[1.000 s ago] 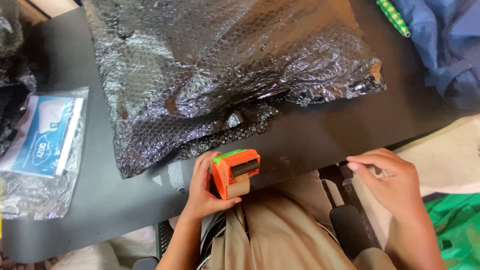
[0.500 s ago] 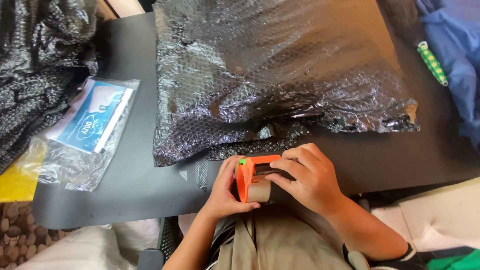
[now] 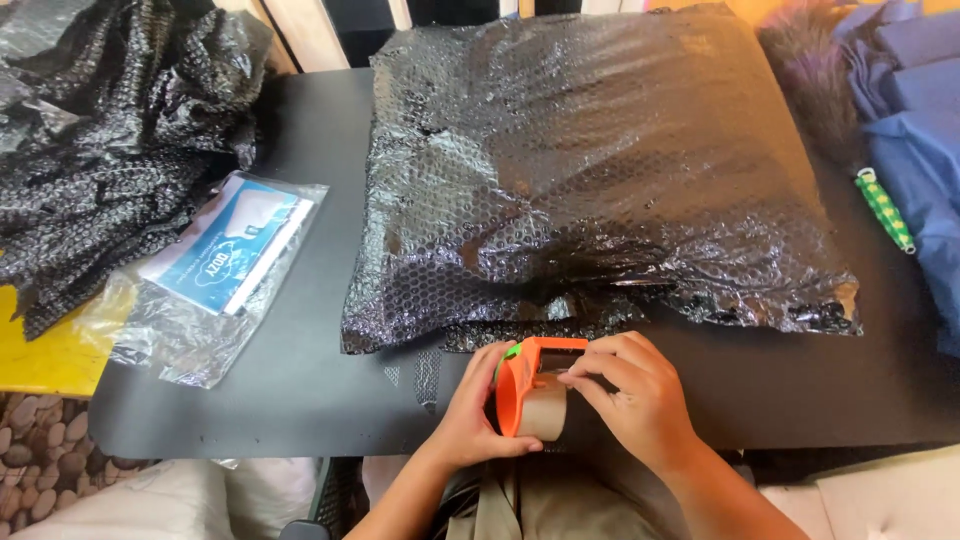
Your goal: The person wraps a blue rectangular item in black bubble wrap on a table. They fold the bubble wrap around the item, then use a tape dispenser to apply clear tape to seal the package.
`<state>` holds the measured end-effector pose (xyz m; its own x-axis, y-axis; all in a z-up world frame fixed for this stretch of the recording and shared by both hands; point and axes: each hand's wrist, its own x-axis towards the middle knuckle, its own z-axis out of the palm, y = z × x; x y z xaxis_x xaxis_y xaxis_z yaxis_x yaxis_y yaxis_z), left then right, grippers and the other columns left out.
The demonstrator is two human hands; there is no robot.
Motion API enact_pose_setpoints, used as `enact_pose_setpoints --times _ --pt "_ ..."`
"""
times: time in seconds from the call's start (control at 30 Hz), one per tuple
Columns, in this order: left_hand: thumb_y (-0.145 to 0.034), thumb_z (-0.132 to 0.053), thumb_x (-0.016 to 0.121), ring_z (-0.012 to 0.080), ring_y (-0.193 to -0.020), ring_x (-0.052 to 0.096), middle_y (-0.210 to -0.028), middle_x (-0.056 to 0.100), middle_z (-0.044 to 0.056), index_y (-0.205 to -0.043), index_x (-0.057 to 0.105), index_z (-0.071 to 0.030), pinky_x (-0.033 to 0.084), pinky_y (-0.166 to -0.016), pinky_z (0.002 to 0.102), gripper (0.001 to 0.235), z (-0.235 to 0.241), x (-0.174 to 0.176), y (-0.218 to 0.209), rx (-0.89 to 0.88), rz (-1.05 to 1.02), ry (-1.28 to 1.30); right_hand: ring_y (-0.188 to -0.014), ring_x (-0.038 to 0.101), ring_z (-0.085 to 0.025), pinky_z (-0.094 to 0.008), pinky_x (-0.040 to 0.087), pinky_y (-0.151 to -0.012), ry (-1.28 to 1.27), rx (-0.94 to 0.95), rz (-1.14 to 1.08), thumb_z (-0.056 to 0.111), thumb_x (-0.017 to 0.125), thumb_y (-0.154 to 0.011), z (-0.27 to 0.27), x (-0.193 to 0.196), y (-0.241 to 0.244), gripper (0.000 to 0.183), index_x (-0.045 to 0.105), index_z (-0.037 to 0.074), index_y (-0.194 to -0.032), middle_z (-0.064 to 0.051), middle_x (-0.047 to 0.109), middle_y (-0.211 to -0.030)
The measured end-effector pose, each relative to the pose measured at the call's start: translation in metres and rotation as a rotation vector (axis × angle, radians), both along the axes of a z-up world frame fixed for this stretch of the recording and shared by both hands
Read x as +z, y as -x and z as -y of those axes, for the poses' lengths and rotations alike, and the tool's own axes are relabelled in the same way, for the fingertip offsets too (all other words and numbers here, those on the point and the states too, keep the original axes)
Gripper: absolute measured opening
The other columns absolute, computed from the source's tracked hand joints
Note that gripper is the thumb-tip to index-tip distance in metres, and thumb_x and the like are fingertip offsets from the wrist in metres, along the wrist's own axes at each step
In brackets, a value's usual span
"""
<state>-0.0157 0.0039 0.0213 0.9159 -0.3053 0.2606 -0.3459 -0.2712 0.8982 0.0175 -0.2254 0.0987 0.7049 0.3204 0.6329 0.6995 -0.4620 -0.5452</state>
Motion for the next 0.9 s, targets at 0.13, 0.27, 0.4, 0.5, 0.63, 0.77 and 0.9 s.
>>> enact_pose_setpoints --times 0.13,0.27,0.4,0.5,0.63,0.77,0.9 --pt "-0.067 -0.066 0.081 0.0376 -0.151 0.023 -0.158 0.023 0.02 -0.159 0.02 -0.006 0.023 -0.123 0.057 0.126 0.004 -0.009 0.005 0.033 0.023 -0.022 -0.078 0.061 -0.02 -0.031 0.051 -0.075 0.042 -0.013 0.094 0.006 0.075 -0.09 -0.004 -0.005 -0.004 0.011 0.066 0.009 -0.084 -0.001 0.068 -0.087" --pt "-0.081 -0.04 0.089 0.0417 -0.152 0.024 -0.149 0.021 0.023 -0.153 0.024 -0.012 0.04 -0.121 0.055 0.101 0.009 -0.036 0.003 0.142 0.338 0.132 -0.083 0.065 -0.023 -0.037 0.054 -0.08 0.143 -0.067 0.228 0.006 0.073 -0.094 -0.005 -0.011 -0.009 0.01 0.065 0.005 -0.088 -0.004 0.069 -0.09" --pt "-0.085 -0.035 0.085 0.0387 -0.139 0.038 -0.139 0.035 0.016 -0.127 0.054 -0.008 0.027 -0.125 0.059 0.059 0.01 -0.04 0.005 0.198 0.426 0.055 -0.084 0.067 -0.024 -0.036 0.055 -0.08 0.181 -0.116 0.264 0.005 0.076 -0.092 -0.011 -0.015 -0.009 0.011 0.065 0.003 -0.092 -0.006 0.071 -0.093" --pt "-0.098 -0.035 0.069 0.0367 -0.109 0.054 -0.116 0.056 0.017 -0.097 0.058 0.0 0.039 -0.101 0.048 0.036 0.011 -0.02 0.006 0.116 0.561 -0.058 -0.084 0.067 -0.025 -0.037 0.057 -0.08 0.203 -0.148 0.314 0.004 0.074 -0.094 -0.017 -0.016 -0.007 0.009 0.066 0.001 -0.095 -0.008 0.07 -0.093" --pt "-0.103 -0.031 0.063 0.042 -0.122 0.06 -0.13 0.063 0.023 -0.118 0.058 0.004 0.04 -0.106 0.052 0.038 0.012 -0.021 0.007 0.008 0.458 -0.057 -0.083 0.068 -0.023 -0.035 0.057 -0.08 0.248 -0.223 0.33 0.004 0.073 -0.095 -0.019 -0.022 -0.004 0.009 0.066 0.001 -0.099 -0.009 0.07 -0.089" --pt "-0.102 -0.029 0.063 0.0402 -0.113 0.063 -0.122 0.067 0.02 -0.129 0.054 0.002 0.037 -0.107 0.052 0.042 0.013 -0.038 0.007 0.009 0.407 -0.121 -0.087 0.068 -0.023 -0.035 0.057 -0.083 0.258 -0.237 0.278 0.006 0.073 -0.095 -0.018 -0.027 -0.003 0.011 0.066 0.001 -0.102 -0.008 0.07 -0.091" --pt "-0.104 -0.032 0.061 0.0405 -0.106 0.062 -0.105 0.064 0.016 -0.11 0.055 0.0 0.038 -0.106 0.053 0.033 0.014 -0.036 0.008 0.029 0.451 -0.119 -0.091 0.069 -0.023 -0.034 0.058 -0.085 0.264 -0.242 0.276 0.007 0.073 -0.096 -0.017 -0.03 -0.002 0.014 0.066 0.001 -0.106 -0.007 0.071 -0.094"
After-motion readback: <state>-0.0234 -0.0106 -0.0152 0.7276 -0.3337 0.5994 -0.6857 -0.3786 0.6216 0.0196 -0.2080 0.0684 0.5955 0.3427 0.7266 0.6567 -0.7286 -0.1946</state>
